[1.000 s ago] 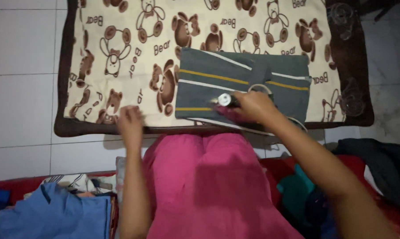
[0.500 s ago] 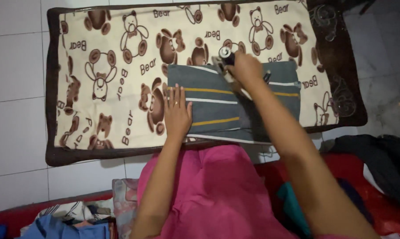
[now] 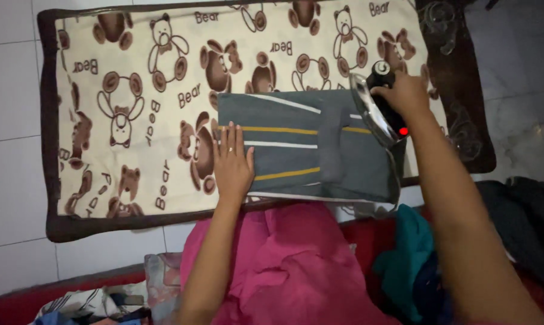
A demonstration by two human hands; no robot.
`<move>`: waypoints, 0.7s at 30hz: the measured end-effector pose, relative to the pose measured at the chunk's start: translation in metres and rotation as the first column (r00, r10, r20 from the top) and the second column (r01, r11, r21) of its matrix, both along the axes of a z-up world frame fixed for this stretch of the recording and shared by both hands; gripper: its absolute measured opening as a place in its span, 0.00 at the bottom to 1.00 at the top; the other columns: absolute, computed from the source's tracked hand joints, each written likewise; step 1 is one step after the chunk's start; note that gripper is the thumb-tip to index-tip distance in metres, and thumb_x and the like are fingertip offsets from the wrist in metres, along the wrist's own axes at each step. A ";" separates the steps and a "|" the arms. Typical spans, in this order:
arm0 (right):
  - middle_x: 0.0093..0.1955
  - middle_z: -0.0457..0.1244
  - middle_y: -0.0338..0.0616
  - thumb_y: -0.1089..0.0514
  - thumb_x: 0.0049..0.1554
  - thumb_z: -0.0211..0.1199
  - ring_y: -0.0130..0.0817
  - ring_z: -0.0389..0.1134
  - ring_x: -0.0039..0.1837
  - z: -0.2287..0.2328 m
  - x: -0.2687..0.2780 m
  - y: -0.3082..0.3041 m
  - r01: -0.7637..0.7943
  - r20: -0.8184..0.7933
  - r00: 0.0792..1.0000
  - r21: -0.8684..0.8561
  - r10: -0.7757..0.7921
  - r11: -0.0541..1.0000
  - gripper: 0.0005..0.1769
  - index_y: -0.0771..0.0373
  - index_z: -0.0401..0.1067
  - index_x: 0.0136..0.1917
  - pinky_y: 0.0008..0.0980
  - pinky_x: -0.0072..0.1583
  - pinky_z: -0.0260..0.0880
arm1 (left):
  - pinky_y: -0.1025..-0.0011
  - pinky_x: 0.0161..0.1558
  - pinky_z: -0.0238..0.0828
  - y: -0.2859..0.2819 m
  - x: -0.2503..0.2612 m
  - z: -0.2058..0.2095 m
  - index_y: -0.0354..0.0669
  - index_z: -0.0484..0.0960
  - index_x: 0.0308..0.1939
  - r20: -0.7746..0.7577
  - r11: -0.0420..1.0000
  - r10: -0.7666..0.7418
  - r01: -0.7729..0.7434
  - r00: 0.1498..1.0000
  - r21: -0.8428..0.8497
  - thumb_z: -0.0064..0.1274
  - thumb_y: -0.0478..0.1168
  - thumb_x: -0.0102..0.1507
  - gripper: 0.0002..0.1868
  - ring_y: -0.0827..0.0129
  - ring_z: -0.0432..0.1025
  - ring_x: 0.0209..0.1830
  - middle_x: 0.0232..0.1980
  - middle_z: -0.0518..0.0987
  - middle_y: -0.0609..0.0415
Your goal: Ironing and folding a grey striped cloth on a low surface.
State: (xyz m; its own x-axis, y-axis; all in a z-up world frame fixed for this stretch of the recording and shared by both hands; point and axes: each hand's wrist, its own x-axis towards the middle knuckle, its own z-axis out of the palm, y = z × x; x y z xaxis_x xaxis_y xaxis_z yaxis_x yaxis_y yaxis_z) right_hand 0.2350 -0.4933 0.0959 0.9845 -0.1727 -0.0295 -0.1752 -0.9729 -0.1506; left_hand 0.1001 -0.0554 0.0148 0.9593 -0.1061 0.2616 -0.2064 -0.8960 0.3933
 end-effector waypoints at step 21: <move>0.39 0.66 0.46 0.43 0.62 0.70 0.40 0.67 0.38 -0.011 0.083 -0.149 0.418 0.072 0.783 0.674 -0.618 0.609 0.24 0.67 0.76 0.54 0.43 0.42 0.67 | 0.48 0.76 0.48 -0.001 0.002 0.014 0.35 0.63 0.76 -0.036 0.998 0.008 -0.006 0.999 0.064 0.45 0.48 0.70 0.32 0.51 0.52 0.81 0.80 0.61 0.44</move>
